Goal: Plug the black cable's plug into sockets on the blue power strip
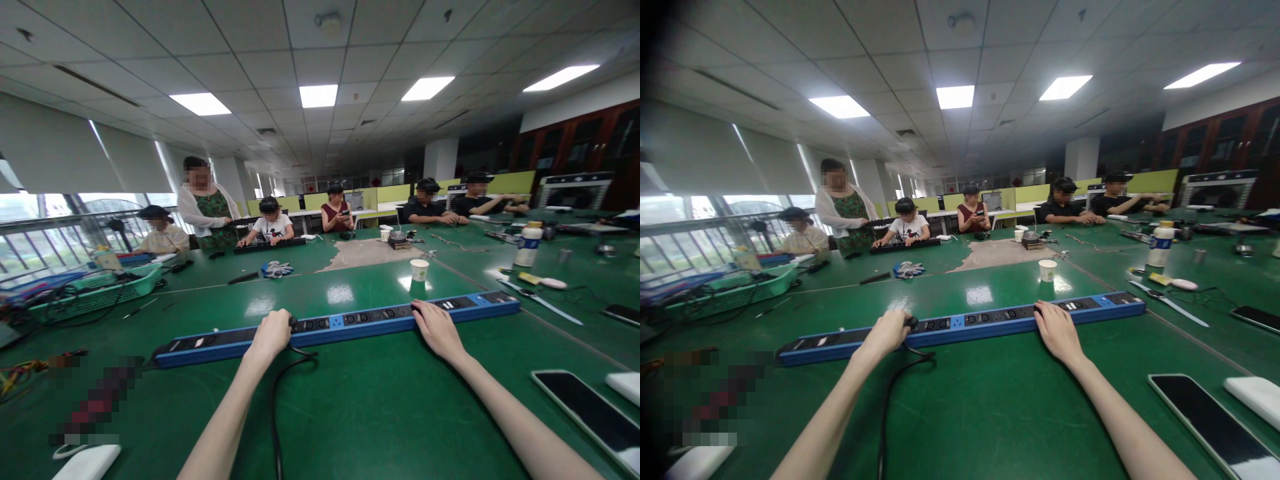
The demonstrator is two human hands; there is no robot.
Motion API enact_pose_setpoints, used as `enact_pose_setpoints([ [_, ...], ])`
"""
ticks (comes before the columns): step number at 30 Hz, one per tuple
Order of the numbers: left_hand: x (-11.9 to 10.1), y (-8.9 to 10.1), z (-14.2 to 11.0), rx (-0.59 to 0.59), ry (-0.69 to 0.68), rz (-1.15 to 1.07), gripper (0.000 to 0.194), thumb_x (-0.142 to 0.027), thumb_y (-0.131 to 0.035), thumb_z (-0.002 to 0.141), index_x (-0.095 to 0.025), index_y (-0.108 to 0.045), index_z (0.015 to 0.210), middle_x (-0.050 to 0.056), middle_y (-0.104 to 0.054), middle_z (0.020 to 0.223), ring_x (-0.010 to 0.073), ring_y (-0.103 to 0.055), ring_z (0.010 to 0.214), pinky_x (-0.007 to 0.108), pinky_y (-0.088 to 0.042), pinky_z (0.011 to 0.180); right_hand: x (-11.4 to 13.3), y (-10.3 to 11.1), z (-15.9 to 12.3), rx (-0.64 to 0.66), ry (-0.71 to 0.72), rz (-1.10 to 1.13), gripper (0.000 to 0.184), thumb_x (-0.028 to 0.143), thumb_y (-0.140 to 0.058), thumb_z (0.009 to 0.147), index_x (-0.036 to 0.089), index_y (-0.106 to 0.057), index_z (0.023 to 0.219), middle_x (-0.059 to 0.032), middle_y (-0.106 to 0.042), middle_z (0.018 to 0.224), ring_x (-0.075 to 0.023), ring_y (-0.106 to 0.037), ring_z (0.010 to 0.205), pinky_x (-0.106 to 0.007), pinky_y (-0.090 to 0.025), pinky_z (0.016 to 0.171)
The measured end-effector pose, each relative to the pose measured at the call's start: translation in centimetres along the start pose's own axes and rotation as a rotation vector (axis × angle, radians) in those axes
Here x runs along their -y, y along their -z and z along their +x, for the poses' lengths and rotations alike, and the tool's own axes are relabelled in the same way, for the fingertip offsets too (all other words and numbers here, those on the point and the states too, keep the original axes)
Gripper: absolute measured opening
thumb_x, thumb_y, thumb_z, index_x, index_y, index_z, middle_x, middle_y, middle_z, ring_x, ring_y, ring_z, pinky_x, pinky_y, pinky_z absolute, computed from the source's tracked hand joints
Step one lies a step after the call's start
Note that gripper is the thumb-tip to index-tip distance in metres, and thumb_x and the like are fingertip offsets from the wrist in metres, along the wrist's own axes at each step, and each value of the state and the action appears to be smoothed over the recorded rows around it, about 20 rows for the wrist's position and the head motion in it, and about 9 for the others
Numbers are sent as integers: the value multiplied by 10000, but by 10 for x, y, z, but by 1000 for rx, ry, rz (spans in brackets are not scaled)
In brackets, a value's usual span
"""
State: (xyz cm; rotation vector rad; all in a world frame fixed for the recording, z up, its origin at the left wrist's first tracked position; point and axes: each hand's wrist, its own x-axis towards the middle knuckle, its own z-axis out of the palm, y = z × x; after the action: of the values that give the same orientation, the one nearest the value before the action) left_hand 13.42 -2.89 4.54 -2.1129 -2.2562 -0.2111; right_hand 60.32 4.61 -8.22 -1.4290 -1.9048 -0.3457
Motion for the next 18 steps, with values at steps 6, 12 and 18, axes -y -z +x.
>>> enact_pose_setpoints([
  [6,-6,1,-2,-29,-21,46,259,-182,-553,920,-163,-750,1087,191,-752,1048,294,-729,1039,357,-527,886,0,0,0,-6,3,-12,461,463,-316,1042,283,-629,1329,-65,-646,1402,-245,-581,1283,-442,-421,1060],
  [12,-23,1,-9,-67,-22,121,281,-126,-489,940,-147,-734,1074,191,-738,1043,294,-730,1028,363,-537,877,-1,0,0,1,-1,-24,454,454,-313,1045,289,-618,1338,-51,-640,1413,-234,-572,1299,-432,-418,1067],
  [18,-20,0,-6,-74,-16,152,304,-103,-446,943,-128,-734,1039,218,-733,1039,317,-739,996,397,-550,842,0,0,0,5,5,-16,459,457,-312,1047,282,-619,1340,-59,-639,1414,-240,-571,1304,-443,-415,1077],
])
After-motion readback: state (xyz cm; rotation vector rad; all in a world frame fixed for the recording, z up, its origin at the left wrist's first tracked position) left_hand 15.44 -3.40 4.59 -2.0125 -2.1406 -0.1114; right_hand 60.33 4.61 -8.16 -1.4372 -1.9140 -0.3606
